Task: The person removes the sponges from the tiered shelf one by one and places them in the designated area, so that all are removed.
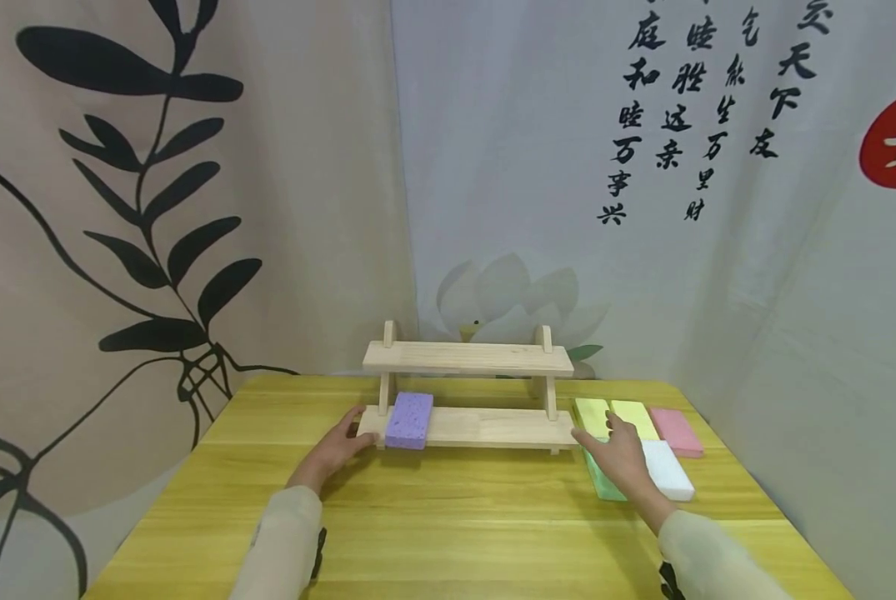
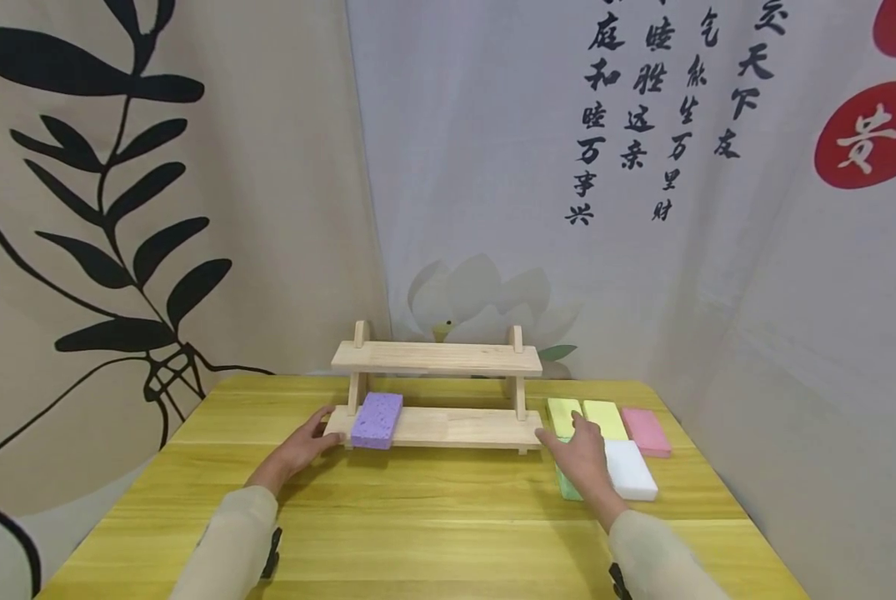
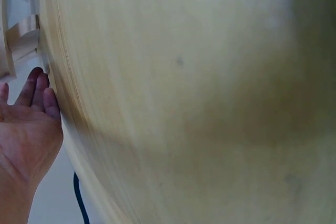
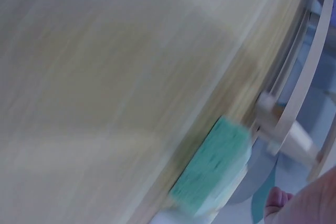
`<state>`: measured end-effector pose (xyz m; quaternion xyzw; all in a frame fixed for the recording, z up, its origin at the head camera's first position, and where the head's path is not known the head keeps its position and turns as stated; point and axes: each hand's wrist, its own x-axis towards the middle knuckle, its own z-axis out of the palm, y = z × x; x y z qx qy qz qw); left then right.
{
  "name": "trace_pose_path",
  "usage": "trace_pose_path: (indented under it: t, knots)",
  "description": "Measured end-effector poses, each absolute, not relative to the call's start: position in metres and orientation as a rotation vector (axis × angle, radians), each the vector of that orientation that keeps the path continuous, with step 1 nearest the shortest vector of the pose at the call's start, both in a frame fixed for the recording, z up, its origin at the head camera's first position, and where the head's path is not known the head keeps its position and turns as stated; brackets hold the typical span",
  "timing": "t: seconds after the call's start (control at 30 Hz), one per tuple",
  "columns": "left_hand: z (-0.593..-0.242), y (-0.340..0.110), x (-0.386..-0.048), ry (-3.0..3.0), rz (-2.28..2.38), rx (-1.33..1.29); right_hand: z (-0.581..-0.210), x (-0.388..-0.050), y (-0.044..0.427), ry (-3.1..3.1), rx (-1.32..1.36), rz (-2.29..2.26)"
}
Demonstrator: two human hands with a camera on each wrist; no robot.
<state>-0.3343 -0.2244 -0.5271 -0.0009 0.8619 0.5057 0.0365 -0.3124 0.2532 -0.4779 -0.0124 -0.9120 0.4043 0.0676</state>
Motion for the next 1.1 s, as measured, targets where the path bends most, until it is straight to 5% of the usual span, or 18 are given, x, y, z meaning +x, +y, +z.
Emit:
trace_pose_path:
  t: [1.1]
  knots:
    - [-0.526, -0.224, -0.333, 2.628, 1.582, 0.014, -0.477, -0.311, 0.090, -2.576, 0.060, 1.514]
